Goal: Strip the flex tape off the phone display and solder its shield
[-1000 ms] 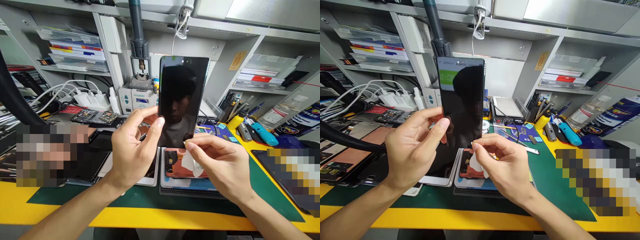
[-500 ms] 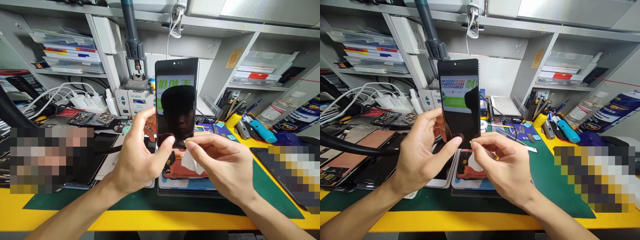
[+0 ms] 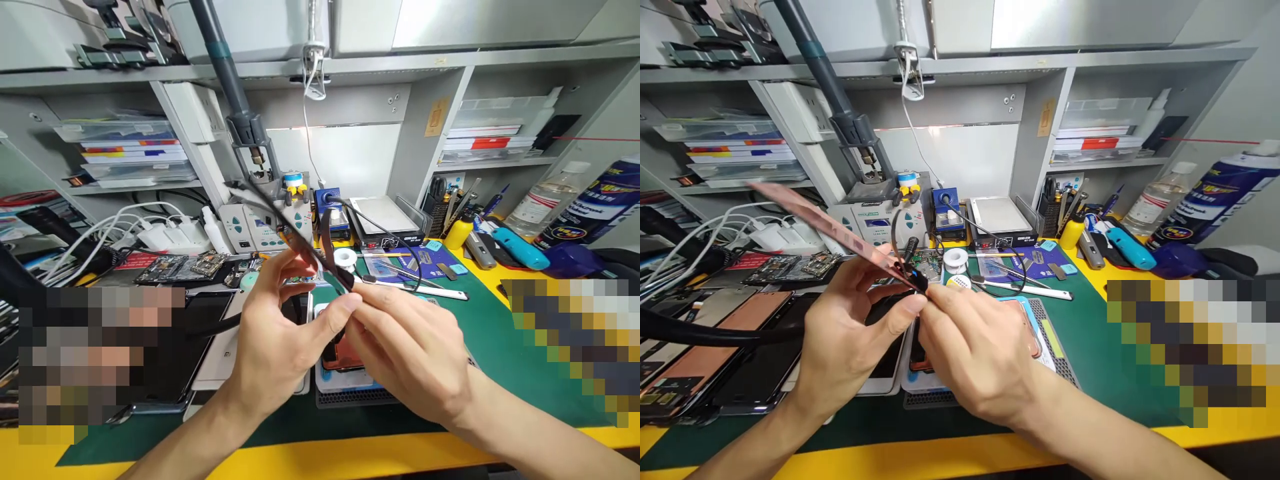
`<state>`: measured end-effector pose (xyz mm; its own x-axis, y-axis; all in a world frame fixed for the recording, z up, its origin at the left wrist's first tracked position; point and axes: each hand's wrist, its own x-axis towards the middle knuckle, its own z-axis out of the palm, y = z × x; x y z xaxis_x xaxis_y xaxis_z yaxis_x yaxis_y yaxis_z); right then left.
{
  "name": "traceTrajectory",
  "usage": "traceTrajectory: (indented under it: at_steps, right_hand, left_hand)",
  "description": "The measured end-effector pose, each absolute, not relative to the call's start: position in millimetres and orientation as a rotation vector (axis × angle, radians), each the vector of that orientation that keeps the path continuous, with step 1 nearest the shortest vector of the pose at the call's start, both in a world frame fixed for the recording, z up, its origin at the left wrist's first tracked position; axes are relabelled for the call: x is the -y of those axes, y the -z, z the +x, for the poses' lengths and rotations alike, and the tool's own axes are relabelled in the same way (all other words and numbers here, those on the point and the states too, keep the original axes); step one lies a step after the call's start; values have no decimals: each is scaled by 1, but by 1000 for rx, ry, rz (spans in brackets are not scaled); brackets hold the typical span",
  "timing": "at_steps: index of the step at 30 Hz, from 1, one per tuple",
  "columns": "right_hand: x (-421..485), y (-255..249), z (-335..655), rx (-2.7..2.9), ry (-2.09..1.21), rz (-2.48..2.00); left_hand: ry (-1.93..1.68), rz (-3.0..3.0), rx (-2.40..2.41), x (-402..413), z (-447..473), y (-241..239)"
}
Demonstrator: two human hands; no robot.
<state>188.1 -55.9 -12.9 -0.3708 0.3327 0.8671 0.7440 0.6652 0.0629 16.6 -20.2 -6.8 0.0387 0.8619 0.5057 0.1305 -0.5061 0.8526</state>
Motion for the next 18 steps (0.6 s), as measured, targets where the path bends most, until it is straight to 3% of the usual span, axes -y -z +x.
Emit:
traceTrajectory:
  at_steps: [8, 18]
  right_hand:
    - [63, 14, 179, 1911, 428, -794]
    - [60, 5, 176, 1866, 210, -749]
  left_hand:
    - [-1620, 1512, -861, 16, 6, 5]
    - [-1449, 1204, -577, 13, -1, -8]
